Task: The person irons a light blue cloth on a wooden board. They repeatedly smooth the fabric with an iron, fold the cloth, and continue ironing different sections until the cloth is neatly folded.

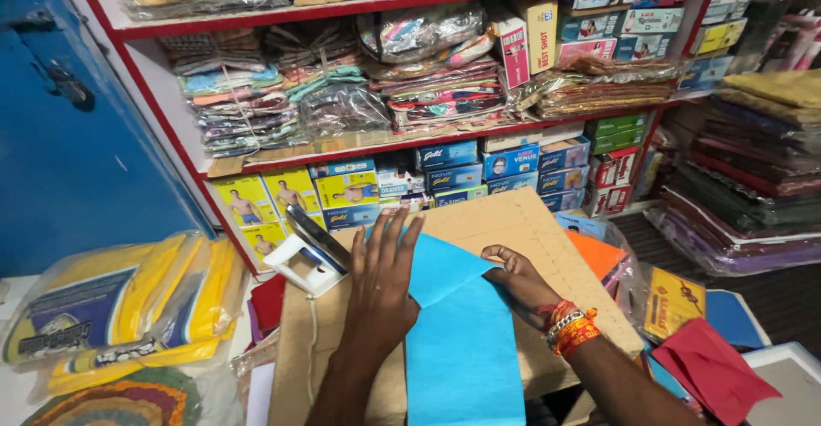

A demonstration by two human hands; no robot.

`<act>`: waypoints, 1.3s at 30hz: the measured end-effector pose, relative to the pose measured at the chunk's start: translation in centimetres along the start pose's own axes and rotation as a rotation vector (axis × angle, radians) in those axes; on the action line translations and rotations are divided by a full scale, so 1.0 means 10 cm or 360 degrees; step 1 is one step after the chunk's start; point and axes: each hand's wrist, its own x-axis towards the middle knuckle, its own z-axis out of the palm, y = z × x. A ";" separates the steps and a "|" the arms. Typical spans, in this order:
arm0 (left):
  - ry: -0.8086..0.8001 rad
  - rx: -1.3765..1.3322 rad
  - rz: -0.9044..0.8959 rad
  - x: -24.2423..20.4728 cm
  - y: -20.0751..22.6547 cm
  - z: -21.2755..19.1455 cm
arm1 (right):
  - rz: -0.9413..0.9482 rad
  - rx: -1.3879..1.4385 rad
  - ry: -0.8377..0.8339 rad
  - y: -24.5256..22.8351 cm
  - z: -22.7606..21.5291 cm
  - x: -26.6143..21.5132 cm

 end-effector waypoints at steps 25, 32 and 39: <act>-0.0078 -0.0499 -0.0100 0.30 0.11 0.10 | 0.0037 -0.0154 0.0203 0.03 -0.28 0.19; -0.0573 -0.0580 0.0186 -0.01 0.07 0.09 | -0.0059 0.0326 0.0091 -0.18 -0.31 0.17; -0.0943 -0.0810 -0.0101 -0.34 -0.04 0.25 | -0.0059 0.0404 -0.0057 -0.24 -0.17 0.14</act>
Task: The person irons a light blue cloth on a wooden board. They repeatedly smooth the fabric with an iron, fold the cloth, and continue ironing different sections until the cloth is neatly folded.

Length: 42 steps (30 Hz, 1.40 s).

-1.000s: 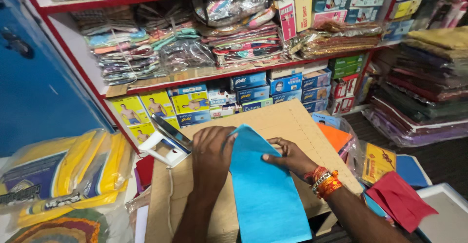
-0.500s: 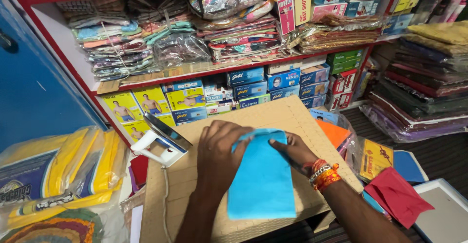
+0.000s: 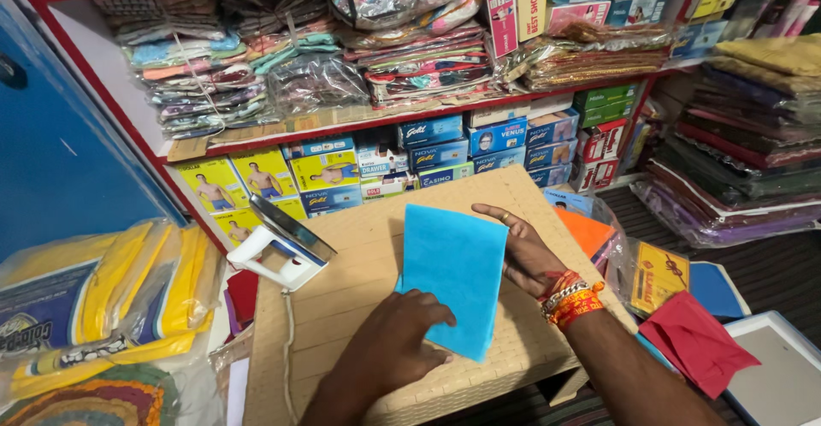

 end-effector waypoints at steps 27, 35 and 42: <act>0.1066 -0.1248 -0.0985 0.43 -1.01 0.17 | 0.0078 -0.0463 -0.0050 0.00 0.57 -0.20; 0.0482 -0.0708 -0.1378 0.28 -1.64 0.55 | 0.0512 -0.0940 0.0704 0.57 0.11 0.15; 0.0480 0.0224 -0.0867 0.19 -1.42 0.58 | -0.0036 -0.1010 0.0420 1.21 -0.28 0.37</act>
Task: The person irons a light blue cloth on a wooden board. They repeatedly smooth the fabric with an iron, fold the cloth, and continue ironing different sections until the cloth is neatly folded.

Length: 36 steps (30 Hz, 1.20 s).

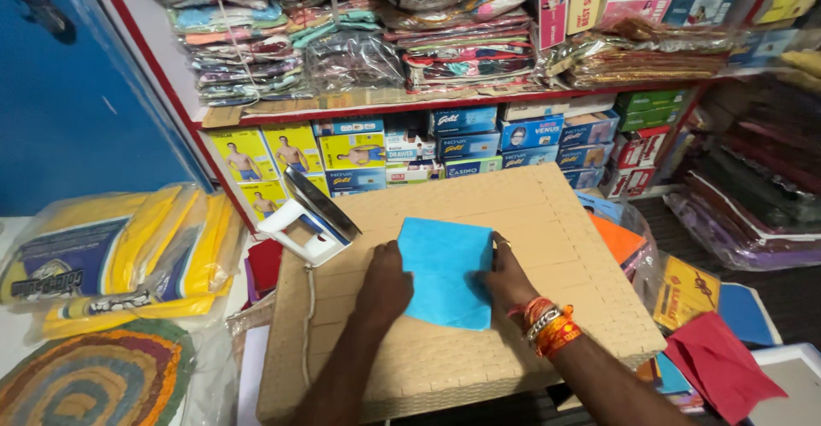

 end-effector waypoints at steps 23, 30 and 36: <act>-0.0201 0.0142 -0.0010 -0.30 -0.07 -0.25 | -0.0508 -0.1225 0.0101 -0.50 0.41 -0.49; 0.0138 0.0131 -0.0156 -0.46 0.49 -0.83 | -0.0282 -0.2031 -0.0211 -0.86 0.50 -0.76; 0.1348 0.0283 -0.0022 -0.41 0.40 -1.44 | -0.0533 -0.1922 -0.0142 -0.91 0.55 -0.77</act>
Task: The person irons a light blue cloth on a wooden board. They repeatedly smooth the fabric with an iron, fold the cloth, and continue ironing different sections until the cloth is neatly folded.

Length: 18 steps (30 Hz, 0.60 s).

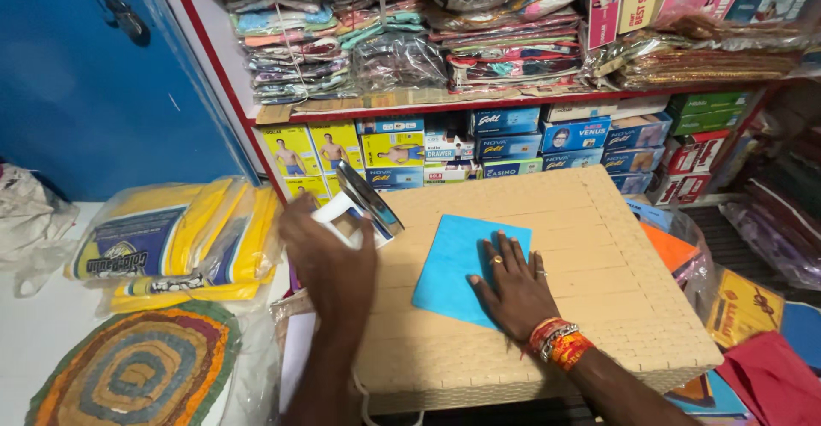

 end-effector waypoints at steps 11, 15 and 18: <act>-0.0678 -0.1095 -0.0749 0.04 -1.32 0.83 | 0.0004 -0.0131 0.0011 0.17 0.01 0.01; -0.0541 -0.1559 -0.0707 0.08 -1.10 0.87 | -0.0002 -0.0072 0.0065 0.19 0.00 -0.01; -0.0410 -0.1313 -0.0644 0.18 -0.61 0.80 | 0.0044 -0.0052 0.0069 0.20 -0.05 0.03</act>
